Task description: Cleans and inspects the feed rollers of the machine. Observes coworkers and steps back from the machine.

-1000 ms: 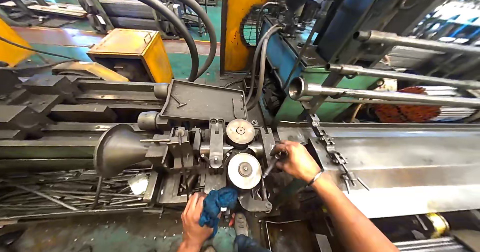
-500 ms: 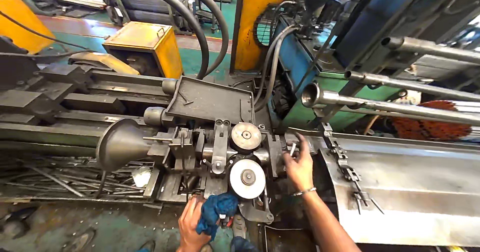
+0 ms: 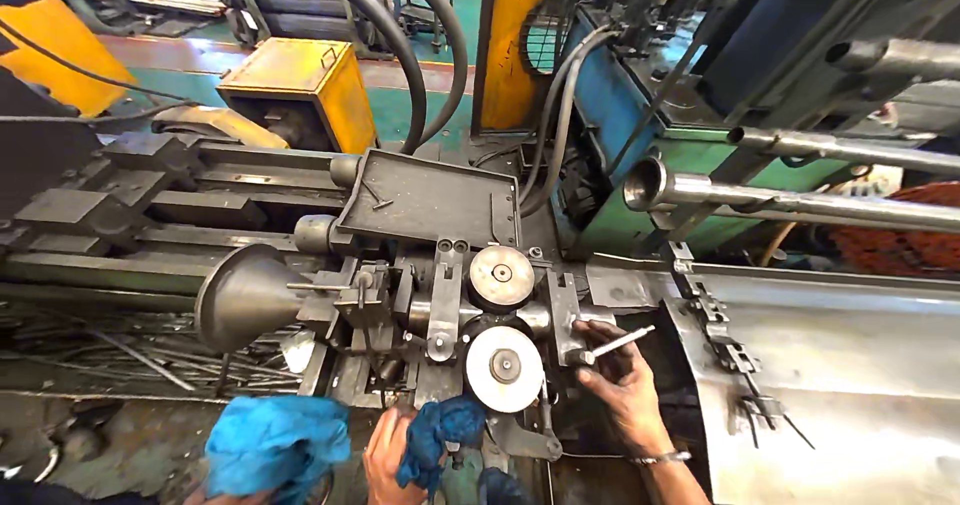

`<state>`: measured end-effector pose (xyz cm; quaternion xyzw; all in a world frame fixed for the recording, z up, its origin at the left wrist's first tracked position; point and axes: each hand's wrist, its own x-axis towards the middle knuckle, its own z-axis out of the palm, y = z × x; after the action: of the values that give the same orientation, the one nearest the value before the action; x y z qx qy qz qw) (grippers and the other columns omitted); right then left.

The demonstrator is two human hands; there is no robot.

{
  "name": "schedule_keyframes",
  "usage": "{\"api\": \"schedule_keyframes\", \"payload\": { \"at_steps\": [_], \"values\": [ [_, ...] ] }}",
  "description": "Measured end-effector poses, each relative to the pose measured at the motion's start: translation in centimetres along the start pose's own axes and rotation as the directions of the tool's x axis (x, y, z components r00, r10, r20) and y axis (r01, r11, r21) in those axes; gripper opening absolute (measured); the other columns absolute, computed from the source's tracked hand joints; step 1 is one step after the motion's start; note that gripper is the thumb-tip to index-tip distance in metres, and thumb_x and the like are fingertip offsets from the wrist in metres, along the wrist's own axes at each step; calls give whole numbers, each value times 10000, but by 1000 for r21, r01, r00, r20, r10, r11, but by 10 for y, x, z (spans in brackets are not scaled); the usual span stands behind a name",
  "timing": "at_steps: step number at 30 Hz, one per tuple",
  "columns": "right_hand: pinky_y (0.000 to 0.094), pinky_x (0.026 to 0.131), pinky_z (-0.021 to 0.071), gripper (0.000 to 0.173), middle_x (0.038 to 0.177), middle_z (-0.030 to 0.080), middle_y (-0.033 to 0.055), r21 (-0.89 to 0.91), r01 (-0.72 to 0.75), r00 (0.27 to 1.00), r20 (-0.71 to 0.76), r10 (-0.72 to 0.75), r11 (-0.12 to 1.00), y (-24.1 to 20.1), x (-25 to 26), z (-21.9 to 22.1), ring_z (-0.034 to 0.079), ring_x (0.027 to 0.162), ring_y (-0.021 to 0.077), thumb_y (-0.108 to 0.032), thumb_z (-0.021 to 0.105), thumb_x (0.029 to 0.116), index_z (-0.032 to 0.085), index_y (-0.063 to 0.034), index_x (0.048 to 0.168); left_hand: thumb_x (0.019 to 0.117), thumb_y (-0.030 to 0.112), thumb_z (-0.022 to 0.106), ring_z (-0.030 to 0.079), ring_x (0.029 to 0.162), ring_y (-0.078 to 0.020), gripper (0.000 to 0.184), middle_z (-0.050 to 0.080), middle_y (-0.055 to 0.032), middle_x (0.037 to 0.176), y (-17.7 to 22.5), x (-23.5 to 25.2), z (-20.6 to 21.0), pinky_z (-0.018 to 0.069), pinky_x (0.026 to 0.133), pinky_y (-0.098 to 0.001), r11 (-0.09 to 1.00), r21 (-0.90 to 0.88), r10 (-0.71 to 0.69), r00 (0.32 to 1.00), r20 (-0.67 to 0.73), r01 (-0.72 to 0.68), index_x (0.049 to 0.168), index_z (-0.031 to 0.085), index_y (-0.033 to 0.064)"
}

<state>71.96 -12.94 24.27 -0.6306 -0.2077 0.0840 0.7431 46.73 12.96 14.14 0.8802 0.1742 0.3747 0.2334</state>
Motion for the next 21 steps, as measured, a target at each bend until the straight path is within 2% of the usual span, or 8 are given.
{"api": "schedule_keyframes", "payload": {
  "at_steps": [3, 8, 10, 13, 15, 16, 18, 21],
  "values": [
    [365, 845, 626, 556, 1083, 728, 149, -31, 79, 986, -142, -82, 996, 11, 0, 11, 716, 978, 262, -116, 931, 682, 645, -15, 1147, 775, 445, 763, 700, 960, -165, 383, 728, -74, 987, 4, 3, -4, 602, 848, -338, 1000, -15, -13, 1000, 25, 13, 940, 739, 100],
    [321, 820, 634, 478, 1051, 712, 78, -21, 170, 915, -367, -166, 985, 20, -10, 29, 706, 956, 189, -105, 972, 604, 683, -65, 983, 751, 454, 771, 690, 938, -160, 403, 717, -66, 964, 4, 6, -4, 594, 835, -322, 1000, 1, 13, 999, 30, -13, 934, 730, 97],
    [280, 799, 622, 397, 1039, 694, 48, -126, 223, 883, -393, -255, 967, 18, -10, 36, 686, 949, 161, -123, 974, 604, 695, -101, 885, 752, 456, 770, 687, 943, -156, 406, 715, -62, 965, 3, 5, -3, 590, 843, -322, 1000, 1, 20, 999, 25, -20, 941, 733, 98],
    [276, 835, 593, 302, 1061, 655, 28, -554, 349, 803, -239, -546, 756, 22, -10, 34, 658, 991, 145, -250, 909, 756, 644, -155, 862, 751, 466, 770, 688, 944, -152, 415, 715, -58, 972, 0, 2, -1, 595, 840, -327, 1000, 6, 18, 1000, 19, -18, 946, 732, 102],
    [361, 927, 556, 242, 1178, 633, 58, -775, 361, 784, -49, -619, 519, 23, -5, 33, 630, 1099, 194, -301, 775, 903, 651, -197, 1083, 747, 450, 770, 690, 940, -151, 404, 717, -59, 971, 0, 1, -1, 596, 837, -322, 1000, 6, 16, 1000, 14, -16, 946, 738, 100],
    [441, 960, 520, 284, 1249, 636, 90, -838, 345, 802, 29, -596, 423, 21, 0, 36, 613, 1150, 255, -270, 696, 949, 635, -201, 1218, 744, 445, 770, 691, 933, -152, 400, 719, -60, 966, 0, 1, 0, 596, 832, -323, 1000, 14, 16, 1000, 11, -16, 942, 741, 99],
    [578, 1015, 448, 369, 1312, 641, 113, -913, 290, 866, 123, -485, 287, 10, 14, 47, 578, 1218, 357, -151, 563, 944, 670, -189, 1294, 743, 439, 773, 690, 926, -156, 396, 717, -61, 959, 1, 1, -1, 596, 827, -328, 999, 27, 19, 1000, 16, -19, 939, 741, 97],
    [551, 948, 492, 359, 1240, 692, 17, -946, 267, 939, 211, -272, 187, -6, 28, 51, 622, 1163, 296, -108, 571, 889, 759, -271, 1148, 738, 427, 782, 690, 944, -167, 401, 716, -78, 968, 3, 4, -3, 592, 847, -320, 999, 39, 19, 999, 31, -20, 937, 741, 82]
  ]
}}
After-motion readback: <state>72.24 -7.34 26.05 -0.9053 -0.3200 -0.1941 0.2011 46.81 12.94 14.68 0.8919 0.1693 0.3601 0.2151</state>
